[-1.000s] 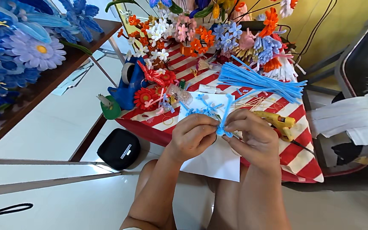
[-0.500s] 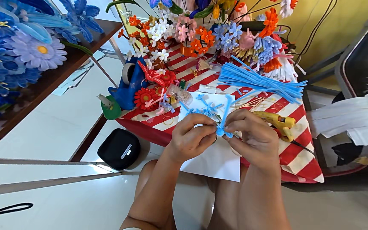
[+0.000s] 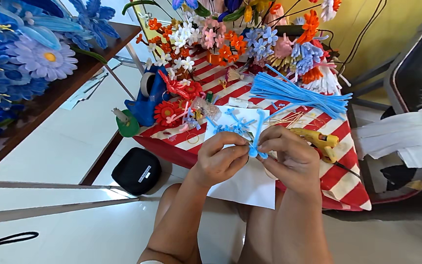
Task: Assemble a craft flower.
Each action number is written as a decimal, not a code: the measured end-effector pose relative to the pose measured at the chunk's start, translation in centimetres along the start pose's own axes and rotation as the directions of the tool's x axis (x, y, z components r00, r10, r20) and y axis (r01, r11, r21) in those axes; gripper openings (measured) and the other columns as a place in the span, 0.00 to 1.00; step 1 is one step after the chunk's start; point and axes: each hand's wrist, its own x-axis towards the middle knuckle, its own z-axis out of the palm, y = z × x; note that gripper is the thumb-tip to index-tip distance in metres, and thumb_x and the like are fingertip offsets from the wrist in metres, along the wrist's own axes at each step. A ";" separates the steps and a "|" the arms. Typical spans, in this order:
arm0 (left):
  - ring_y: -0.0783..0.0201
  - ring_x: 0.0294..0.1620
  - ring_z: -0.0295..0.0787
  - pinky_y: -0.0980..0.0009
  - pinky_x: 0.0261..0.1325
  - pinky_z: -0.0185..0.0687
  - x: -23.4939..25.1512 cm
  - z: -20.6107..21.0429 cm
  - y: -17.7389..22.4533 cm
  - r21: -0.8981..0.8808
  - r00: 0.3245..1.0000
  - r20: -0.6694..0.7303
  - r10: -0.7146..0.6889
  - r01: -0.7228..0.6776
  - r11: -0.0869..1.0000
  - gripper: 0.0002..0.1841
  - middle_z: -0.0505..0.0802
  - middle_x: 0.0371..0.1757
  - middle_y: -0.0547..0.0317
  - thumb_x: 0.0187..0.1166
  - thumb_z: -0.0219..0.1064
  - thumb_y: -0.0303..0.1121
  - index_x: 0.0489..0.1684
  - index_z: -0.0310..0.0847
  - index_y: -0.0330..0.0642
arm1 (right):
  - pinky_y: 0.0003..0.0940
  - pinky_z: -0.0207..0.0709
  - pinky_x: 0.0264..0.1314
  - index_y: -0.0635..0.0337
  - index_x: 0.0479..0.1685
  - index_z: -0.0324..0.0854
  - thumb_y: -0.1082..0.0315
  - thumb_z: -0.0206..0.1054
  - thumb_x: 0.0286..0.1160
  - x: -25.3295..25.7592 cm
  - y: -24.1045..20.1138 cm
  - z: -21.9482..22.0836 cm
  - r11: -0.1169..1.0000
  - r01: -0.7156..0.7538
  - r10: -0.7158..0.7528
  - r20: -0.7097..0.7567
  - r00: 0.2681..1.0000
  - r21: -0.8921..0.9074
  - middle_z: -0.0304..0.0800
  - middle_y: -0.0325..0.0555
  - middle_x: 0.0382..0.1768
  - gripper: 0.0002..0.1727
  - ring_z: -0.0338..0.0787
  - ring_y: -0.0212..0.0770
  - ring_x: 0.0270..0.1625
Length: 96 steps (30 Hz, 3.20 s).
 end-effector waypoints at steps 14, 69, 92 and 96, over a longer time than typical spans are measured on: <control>0.74 0.49 0.88 0.81 0.55 0.86 0.2 0.0 0.0 -0.028 0.997 -0.001 -0.080 0.080 0.996 0.04 0.88 0.45 0.57 0.74 0.73 0.23 0.37 0.83 0.37 | 0.22 0.84 0.59 0.57 0.46 0.88 0.73 0.72 0.73 0.0 -0.1 -0.1 1.000 -0.031 0.031 0.017 0.999 -0.003 0.89 0.37 0.46 0.07 0.88 0.25 0.53; 0.80 0.35 0.89 0.80 0.42 0.88 1.9 -1.5 2.3 -0.250 0.795 0.091 -0.600 0.602 0.759 0.03 0.93 0.35 0.70 0.81 0.66 0.26 0.41 0.85 0.37 | 0.15 0.81 0.51 0.64 0.37 0.88 0.77 0.66 0.68 0.5 -0.2 2.3 0.913 -0.061 -0.053 -0.264 0.963 -0.403 0.85 0.41 0.38 0.05 0.85 0.23 0.44; 0.80 0.47 0.84 0.80 0.51 0.85 2.1 -2.4 2.1 -0.292 0.882 0.024 -0.470 0.456 0.841 0.05 0.87 0.48 0.71 0.85 0.64 0.32 0.49 0.86 0.49 | 0.26 0.85 0.60 0.50 0.49 0.91 0.71 0.69 0.79 0.3 0.3 3.8 0.984 0.178 -0.174 -0.339 0.924 -0.020 0.89 0.31 0.48 0.08 0.89 0.28 0.56; 0.80 0.51 0.82 0.82 0.55 0.81 2.1 -3.2 2.1 -0.254 0.890 0.147 -0.431 0.455 0.853 0.09 0.86 0.49 0.67 0.88 0.61 0.35 0.47 0.87 0.43 | 0.27 0.85 0.62 0.51 0.49 0.90 0.71 0.68 0.80 0.3 0.3 3.2 0.976 0.217 -0.207 -0.249 0.946 0.011 0.90 0.33 0.48 0.07 0.89 0.30 0.56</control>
